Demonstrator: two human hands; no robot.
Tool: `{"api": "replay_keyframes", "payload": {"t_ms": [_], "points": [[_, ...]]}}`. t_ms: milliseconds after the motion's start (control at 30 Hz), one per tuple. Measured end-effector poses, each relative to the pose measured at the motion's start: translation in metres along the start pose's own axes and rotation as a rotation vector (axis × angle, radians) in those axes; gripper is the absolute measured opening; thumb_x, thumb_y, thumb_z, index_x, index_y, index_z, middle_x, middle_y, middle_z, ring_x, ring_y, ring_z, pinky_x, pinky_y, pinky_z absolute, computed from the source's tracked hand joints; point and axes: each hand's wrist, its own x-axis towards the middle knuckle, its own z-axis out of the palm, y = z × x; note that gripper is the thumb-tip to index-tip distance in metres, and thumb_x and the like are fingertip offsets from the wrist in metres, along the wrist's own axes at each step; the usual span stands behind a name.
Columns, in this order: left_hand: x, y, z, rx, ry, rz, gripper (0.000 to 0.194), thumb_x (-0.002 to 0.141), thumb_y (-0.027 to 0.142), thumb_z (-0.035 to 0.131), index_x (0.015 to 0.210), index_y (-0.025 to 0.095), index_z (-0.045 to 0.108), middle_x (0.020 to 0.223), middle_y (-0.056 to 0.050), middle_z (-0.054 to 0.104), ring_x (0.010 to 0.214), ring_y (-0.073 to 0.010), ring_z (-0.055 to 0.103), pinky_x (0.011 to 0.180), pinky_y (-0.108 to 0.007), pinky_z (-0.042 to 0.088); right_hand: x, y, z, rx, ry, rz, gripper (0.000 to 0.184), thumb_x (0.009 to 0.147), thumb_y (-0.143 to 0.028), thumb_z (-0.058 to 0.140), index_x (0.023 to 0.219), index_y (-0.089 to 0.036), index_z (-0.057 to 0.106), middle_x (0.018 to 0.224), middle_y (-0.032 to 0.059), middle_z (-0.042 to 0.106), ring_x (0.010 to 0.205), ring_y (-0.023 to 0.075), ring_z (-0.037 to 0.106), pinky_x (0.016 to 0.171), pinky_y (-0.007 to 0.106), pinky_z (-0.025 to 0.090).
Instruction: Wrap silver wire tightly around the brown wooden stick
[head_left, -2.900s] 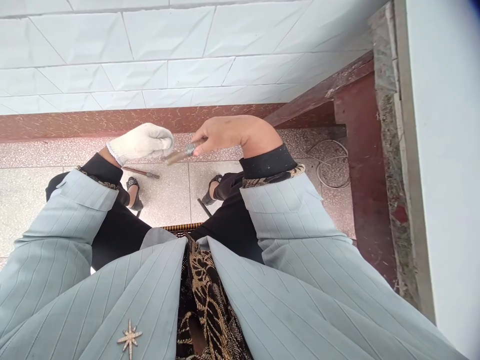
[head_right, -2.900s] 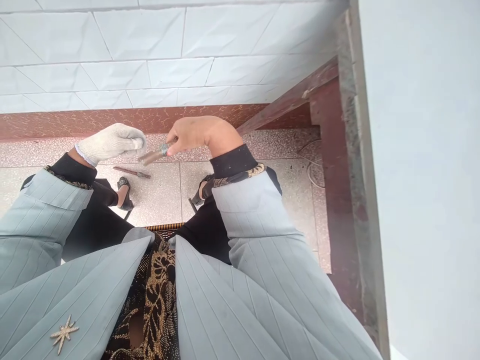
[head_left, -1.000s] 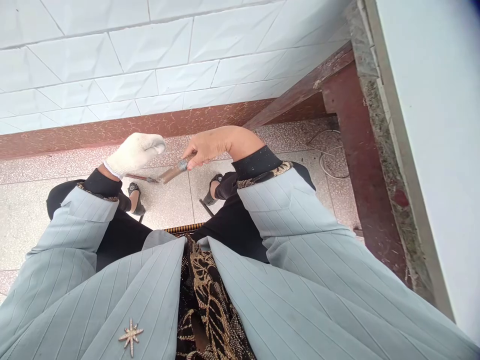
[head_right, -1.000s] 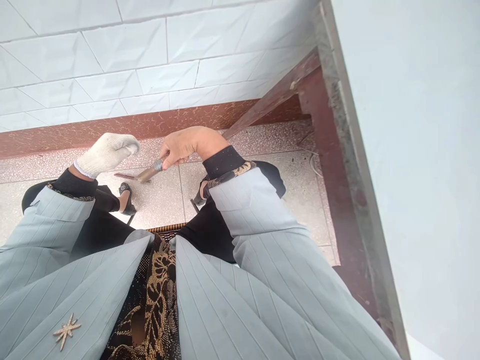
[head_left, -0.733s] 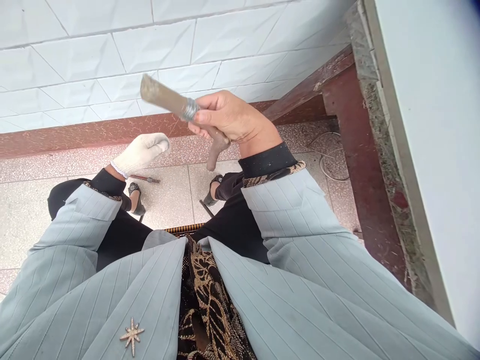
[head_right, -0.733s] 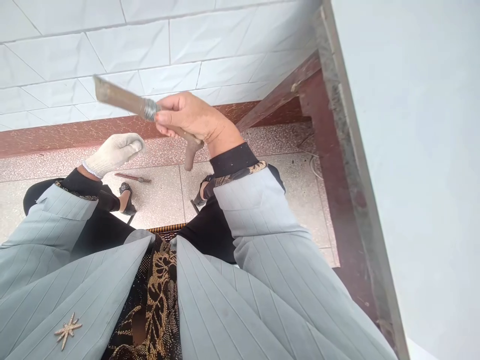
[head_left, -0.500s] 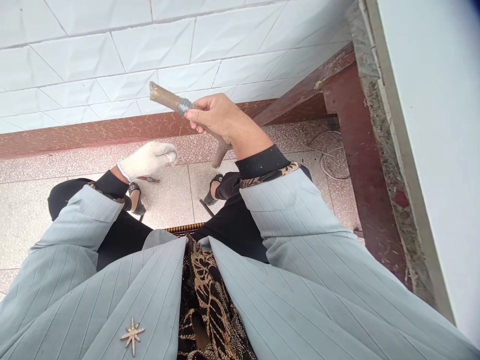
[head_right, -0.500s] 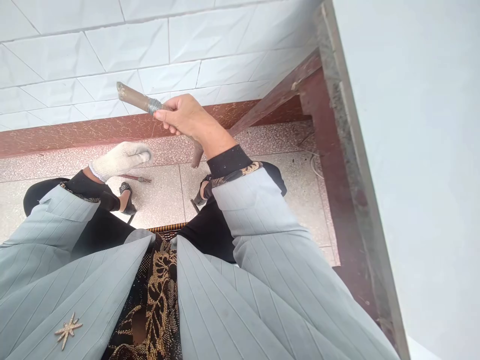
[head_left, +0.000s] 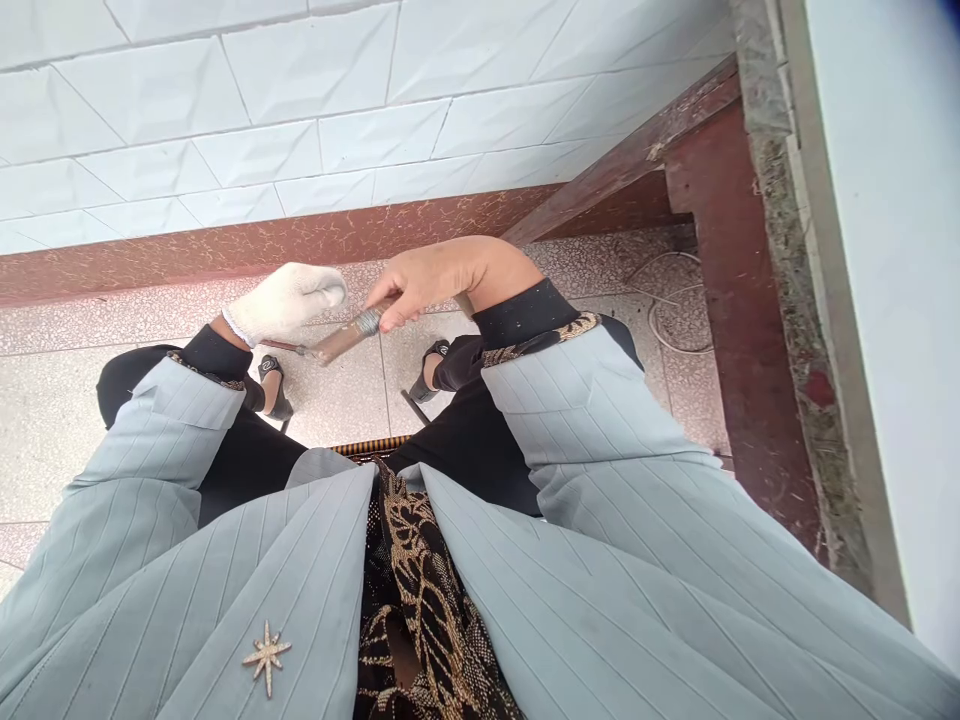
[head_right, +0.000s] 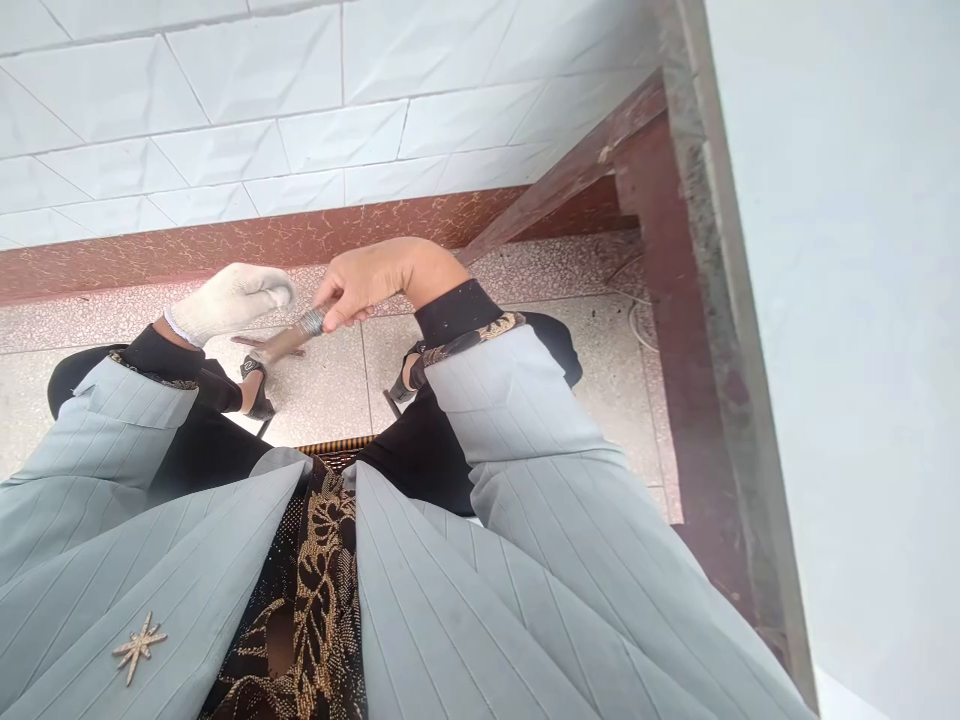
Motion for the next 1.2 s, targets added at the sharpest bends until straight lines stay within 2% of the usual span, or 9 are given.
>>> {"api": "replay_keyframes", "payload": {"t_ms": [133,233,333,533,633,800,1000,1100,1200], "points": [[0.002,-0.001,-0.001,-0.164,0.122,-0.058,0.021,0.094,0.027,0.050,0.088,0.016,0.067,0.075,-0.002,0.060,0.072,-0.0130,0.055,0.077,-0.030,0.047,-0.016,0.000,-0.006,0.452,0.600,-0.221,0.029,0.094,-0.051,0.068,0.100,-0.023,0.068,0.082,0.0019,0.065,0.069,0.0138,0.054,0.068,0.029,0.047],[0.002,0.000,0.001,-0.098,0.032,-0.047,0.020,0.092,0.026,0.052,0.087,0.016,0.068,0.078,-0.002,0.063,0.076,-0.0134,0.058,0.081,-0.030,0.047,-0.010,0.008,-0.009,0.599,0.895,-0.207,0.049,0.088,-0.074,0.064,0.089,-0.026,0.060,0.085,0.0066,0.065,0.072,0.0199,0.056,0.064,0.036,0.049],[0.002,0.001,0.003,-0.034,-0.029,-0.017,0.021,0.091,0.028,0.052,0.086,0.017,0.068,0.081,-0.001,0.065,0.078,-0.0134,0.058,0.081,-0.029,0.046,0.002,0.016,-0.011,0.509,0.890,-0.005,0.057,0.076,-0.078,0.076,0.076,-0.025,0.053,0.078,0.0065,0.064,0.072,0.0200,0.055,0.063,0.035,0.047],[-0.002,0.009,-0.002,-0.019,-0.089,-0.036,0.022,0.090,0.031,0.052,0.081,0.017,0.066,0.074,-0.001,0.059,0.074,-0.0138,0.055,0.076,-0.029,0.042,0.009,0.015,-0.007,0.050,0.789,0.201,0.025,0.088,-0.029,0.076,0.073,-0.020,0.059,0.061,-0.0012,0.051,0.065,0.0136,0.045,0.067,0.032,0.033],[-0.004,0.011,-0.008,0.001,-0.065,-0.063,0.020,0.089,0.029,0.052,0.081,0.017,0.067,0.075,-0.001,0.061,0.075,-0.0146,0.056,0.077,-0.030,0.042,0.013,0.012,0.000,-0.167,0.545,0.178,0.026,0.086,-0.021,0.078,0.067,-0.017,0.061,0.055,-0.0038,0.045,0.063,0.0113,0.039,0.067,0.033,0.027],[-0.002,0.006,-0.013,0.039,0.014,-0.082,0.018,0.090,0.027,0.052,0.085,0.017,0.066,0.081,-0.003,0.064,0.081,-0.0158,0.058,0.080,-0.030,0.043,0.008,-0.001,0.007,-0.039,0.087,-0.012,0.010,0.087,-0.025,0.077,0.090,-0.015,0.078,0.059,-0.0053,0.055,0.059,0.0100,0.045,0.062,0.029,0.031],[0.001,0.004,-0.005,-0.086,0.098,-0.141,0.021,0.094,0.028,0.048,0.087,0.017,0.064,0.069,0.000,0.052,0.064,-0.0127,0.046,0.068,-0.030,0.041,-0.013,-0.010,0.002,0.512,0.662,-0.241,0.018,0.086,-0.034,0.073,0.081,-0.019,0.064,0.070,-0.0009,0.057,0.063,0.0123,0.045,0.064,0.031,0.036],[0.002,0.007,0.003,-0.102,-0.016,-0.124,0.022,0.094,0.029,0.049,0.088,0.017,0.066,0.069,0.000,0.053,0.065,-0.0129,0.049,0.070,-0.031,0.042,-0.005,0.000,-0.002,0.556,0.812,-0.119,0.038,0.083,-0.050,0.078,0.071,-0.023,0.054,0.074,0.0038,0.061,0.067,0.0153,0.046,0.066,0.034,0.038],[0.002,0.008,0.008,-0.076,-0.103,-0.086,0.022,0.092,0.030,0.051,0.083,0.017,0.066,0.070,0.000,0.056,0.069,-0.0131,0.051,0.073,-0.030,0.043,0.006,0.008,-0.003,0.293,0.825,0.098,0.031,0.088,-0.040,0.075,0.071,-0.022,0.056,0.069,0.0030,0.057,0.068,0.0161,0.049,0.069,0.034,0.039]]}}
